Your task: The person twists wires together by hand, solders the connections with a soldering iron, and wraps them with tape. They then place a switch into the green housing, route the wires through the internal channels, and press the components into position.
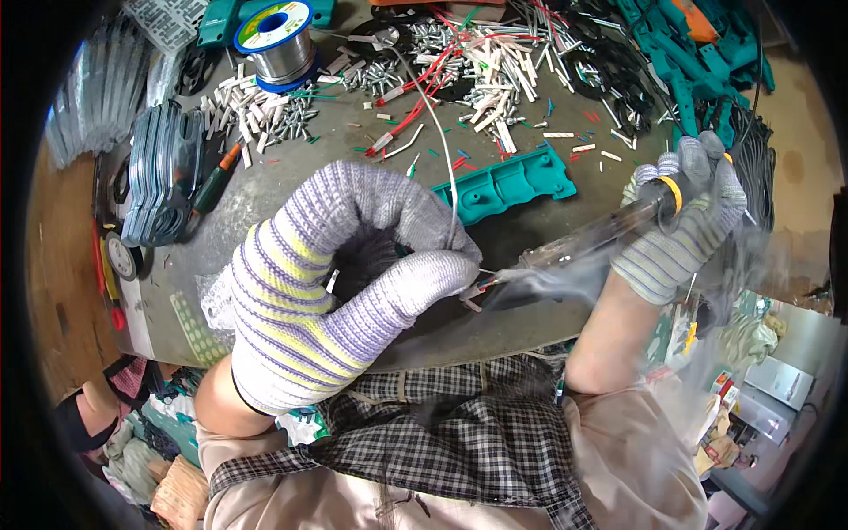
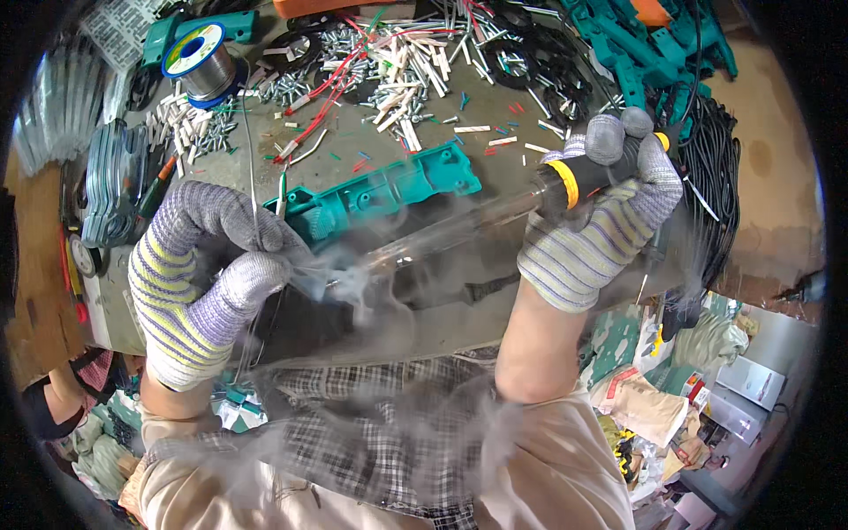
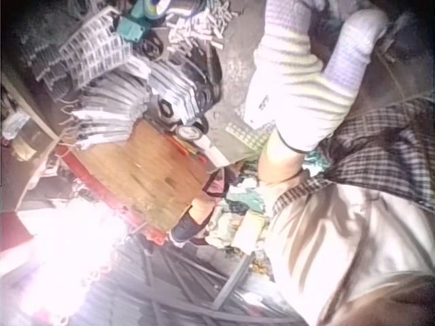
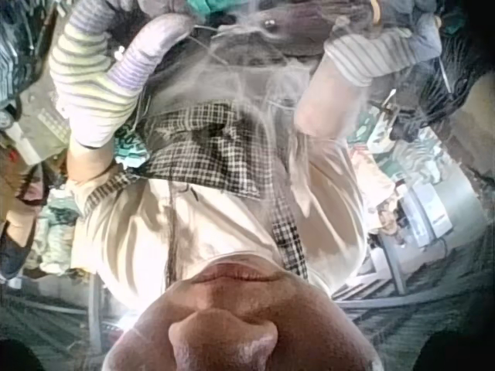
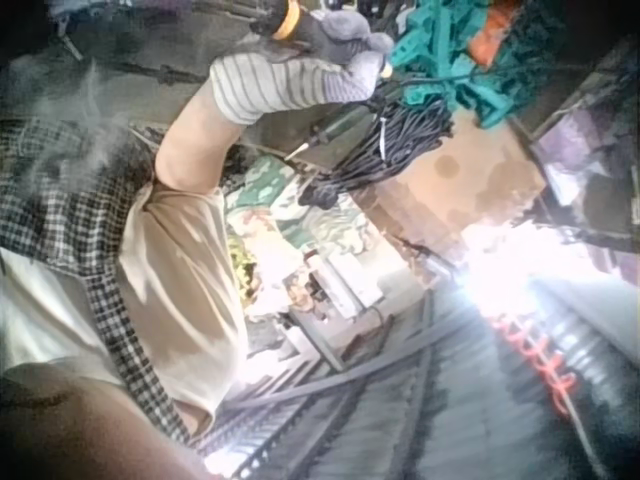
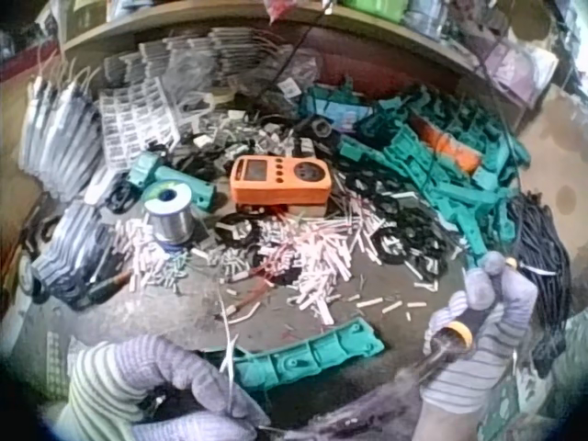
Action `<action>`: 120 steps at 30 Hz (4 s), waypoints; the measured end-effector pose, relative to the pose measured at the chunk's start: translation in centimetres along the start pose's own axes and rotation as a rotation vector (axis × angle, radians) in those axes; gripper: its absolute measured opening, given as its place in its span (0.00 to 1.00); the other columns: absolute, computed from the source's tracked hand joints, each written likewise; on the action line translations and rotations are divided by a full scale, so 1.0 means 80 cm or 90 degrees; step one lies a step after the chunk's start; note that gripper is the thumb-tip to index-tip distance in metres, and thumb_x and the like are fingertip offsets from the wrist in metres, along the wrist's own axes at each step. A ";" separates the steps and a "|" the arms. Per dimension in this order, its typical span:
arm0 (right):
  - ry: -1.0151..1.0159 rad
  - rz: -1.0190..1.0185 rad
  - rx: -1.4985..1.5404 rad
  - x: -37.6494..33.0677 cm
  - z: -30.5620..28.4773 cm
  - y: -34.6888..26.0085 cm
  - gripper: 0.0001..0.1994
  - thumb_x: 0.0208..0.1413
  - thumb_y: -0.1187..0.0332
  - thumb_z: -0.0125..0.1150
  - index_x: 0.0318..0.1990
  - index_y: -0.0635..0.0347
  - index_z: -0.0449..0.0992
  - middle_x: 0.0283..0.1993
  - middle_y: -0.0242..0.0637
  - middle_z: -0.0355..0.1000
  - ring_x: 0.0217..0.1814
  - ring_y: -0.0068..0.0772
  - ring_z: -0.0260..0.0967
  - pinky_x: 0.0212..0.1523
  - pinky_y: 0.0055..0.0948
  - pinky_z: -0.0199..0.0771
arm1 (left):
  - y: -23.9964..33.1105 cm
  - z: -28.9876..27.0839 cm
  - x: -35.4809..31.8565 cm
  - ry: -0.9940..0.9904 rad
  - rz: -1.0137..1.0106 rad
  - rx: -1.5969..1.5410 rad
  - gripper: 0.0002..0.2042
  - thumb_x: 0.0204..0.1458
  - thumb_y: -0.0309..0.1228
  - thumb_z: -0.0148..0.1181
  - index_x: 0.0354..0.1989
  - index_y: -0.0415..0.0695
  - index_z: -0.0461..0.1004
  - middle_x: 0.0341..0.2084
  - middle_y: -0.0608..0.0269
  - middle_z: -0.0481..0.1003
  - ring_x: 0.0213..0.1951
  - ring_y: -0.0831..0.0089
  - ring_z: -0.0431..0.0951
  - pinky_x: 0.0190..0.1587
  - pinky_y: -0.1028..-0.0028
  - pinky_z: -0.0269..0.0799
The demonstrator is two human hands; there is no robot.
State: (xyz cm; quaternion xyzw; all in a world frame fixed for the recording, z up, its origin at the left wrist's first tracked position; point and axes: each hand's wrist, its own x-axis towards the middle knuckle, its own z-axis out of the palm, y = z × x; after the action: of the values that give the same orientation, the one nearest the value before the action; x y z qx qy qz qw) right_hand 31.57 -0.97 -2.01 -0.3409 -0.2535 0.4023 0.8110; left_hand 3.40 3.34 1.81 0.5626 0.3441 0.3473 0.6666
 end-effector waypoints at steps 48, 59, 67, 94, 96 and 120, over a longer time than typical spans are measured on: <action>0.088 0.084 0.035 0.010 0.016 0.047 0.08 0.57 0.67 0.56 0.41 0.59 0.72 0.30 0.35 0.72 0.30 0.28 0.71 0.32 0.24 0.76 | -0.021 -0.027 -0.018 0.120 0.047 0.132 0.13 0.43 0.20 0.67 0.33 0.40 0.67 0.27 0.59 0.74 0.31 0.70 0.76 0.38 0.73 0.74; 0.071 0.134 -0.018 0.014 0.016 0.046 0.11 0.60 0.59 0.53 0.45 0.53 0.70 0.33 0.33 0.71 0.33 0.35 0.71 0.36 0.38 0.76 | -0.030 -0.030 -0.011 0.043 0.140 0.186 0.13 0.44 0.19 0.66 0.33 0.40 0.66 0.27 0.59 0.73 0.32 0.71 0.76 0.38 0.72 0.74; 0.079 0.114 0.000 0.007 0.032 0.049 0.11 0.59 0.60 0.53 0.44 0.55 0.71 0.32 0.33 0.70 0.31 0.29 0.69 0.34 0.29 0.75 | -0.034 -0.035 -0.011 0.168 0.120 0.183 0.11 0.47 0.16 0.61 0.37 0.40 0.67 0.30 0.61 0.71 0.34 0.71 0.75 0.39 0.72 0.74; 0.047 -0.403 -0.248 0.012 0.077 0.002 0.16 0.61 0.54 0.53 0.37 0.59 0.65 0.36 0.46 0.74 0.20 0.26 0.69 0.21 0.20 0.72 | -0.037 -0.066 -0.059 0.127 0.200 0.962 0.35 0.43 0.59 0.60 0.54 0.45 0.72 0.46 0.54 0.73 0.51 0.54 0.70 0.58 0.52 0.56; -0.179 -0.399 -0.340 0.027 0.092 -0.011 0.14 0.62 0.61 0.54 0.43 0.66 0.71 0.43 0.50 0.75 0.29 0.32 0.75 0.33 0.24 0.77 | -0.035 -0.075 -0.066 0.082 0.177 0.905 0.36 0.40 0.58 0.63 0.54 0.44 0.72 0.45 0.55 0.73 0.50 0.55 0.70 0.58 0.52 0.56; -0.304 -0.628 -0.735 0.226 0.095 0.105 0.11 0.59 0.62 0.56 0.47 0.48 0.73 0.43 0.43 0.75 0.44 0.46 0.75 0.44 0.34 0.76 | -0.028 -0.036 -0.112 0.287 0.288 0.574 0.16 0.47 0.18 0.59 0.47 0.39 0.71 0.43 0.53 0.72 0.47 0.62 0.71 0.52 0.66 0.64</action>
State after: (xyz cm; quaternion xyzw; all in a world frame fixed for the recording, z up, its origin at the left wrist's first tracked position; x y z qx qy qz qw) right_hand 32.22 20.34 -1.03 -0.4602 -0.7105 -0.1360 0.5146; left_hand -3.55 -3.05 -0.17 0.7641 0.4633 0.4121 0.1780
